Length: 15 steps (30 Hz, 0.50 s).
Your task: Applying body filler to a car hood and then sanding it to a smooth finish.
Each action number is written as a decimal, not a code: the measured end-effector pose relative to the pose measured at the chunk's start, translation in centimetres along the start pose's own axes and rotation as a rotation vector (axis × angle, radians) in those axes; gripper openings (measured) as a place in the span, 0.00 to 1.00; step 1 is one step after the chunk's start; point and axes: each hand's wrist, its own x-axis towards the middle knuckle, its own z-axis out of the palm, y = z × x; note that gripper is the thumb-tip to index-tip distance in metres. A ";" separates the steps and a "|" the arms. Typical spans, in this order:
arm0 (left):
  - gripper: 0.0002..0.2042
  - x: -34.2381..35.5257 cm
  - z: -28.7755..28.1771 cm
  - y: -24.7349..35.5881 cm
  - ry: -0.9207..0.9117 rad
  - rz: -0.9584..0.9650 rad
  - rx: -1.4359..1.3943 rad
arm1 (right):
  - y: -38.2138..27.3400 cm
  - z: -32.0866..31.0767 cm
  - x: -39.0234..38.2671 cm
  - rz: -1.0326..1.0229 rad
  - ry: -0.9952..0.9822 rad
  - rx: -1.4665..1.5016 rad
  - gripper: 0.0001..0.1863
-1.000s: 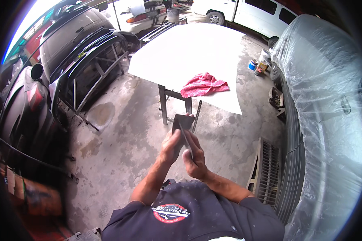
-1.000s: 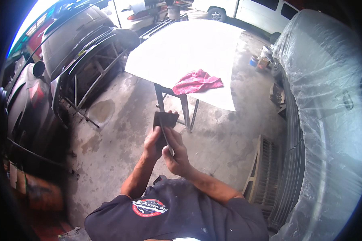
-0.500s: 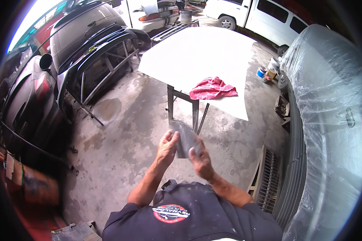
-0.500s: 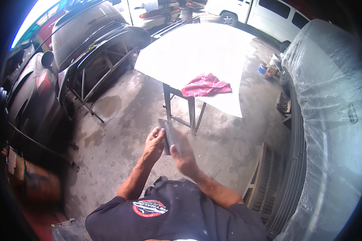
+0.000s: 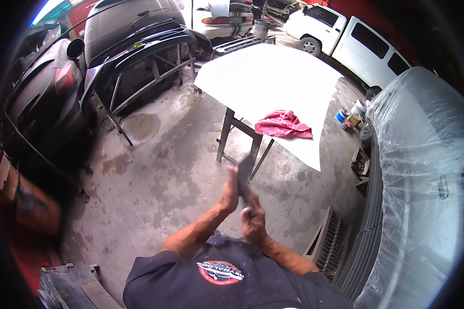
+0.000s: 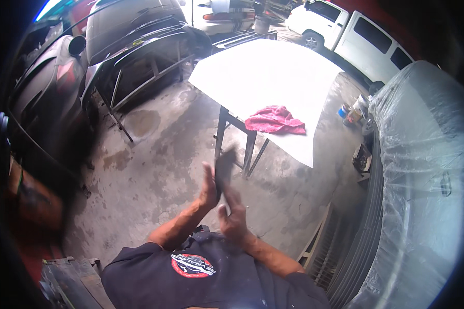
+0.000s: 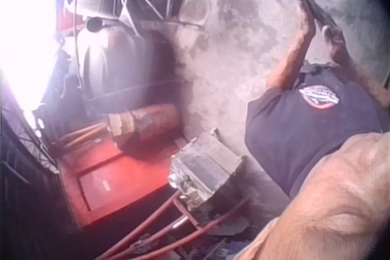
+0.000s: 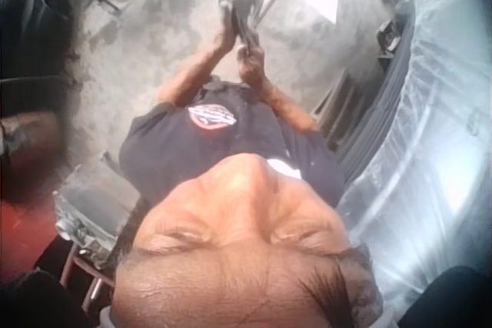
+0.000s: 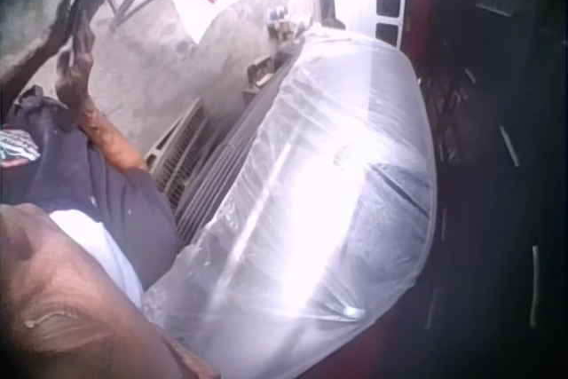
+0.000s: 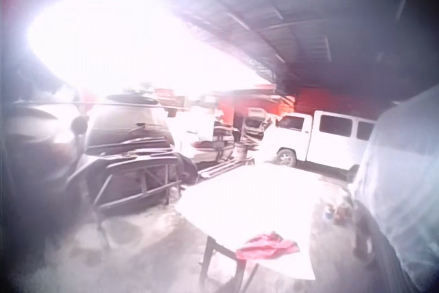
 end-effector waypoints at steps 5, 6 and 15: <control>0.24 -0.5 0.8 1.1 -0.265 -0.119 -0.040 | 3.0 -0.2 1.3 0.263 0.212 0.285 0.27; 0.23 -0.6 0.8 0.9 -0.254 -0.089 -0.056 | 3.0 0.3 1.5 0.192 0.279 0.171 0.27; 0.16 -3.3 2.5 -0.3 -0.105 0.287 0.791 | 4.5 -2.4 3.3 0.504 0.314 0.047 0.28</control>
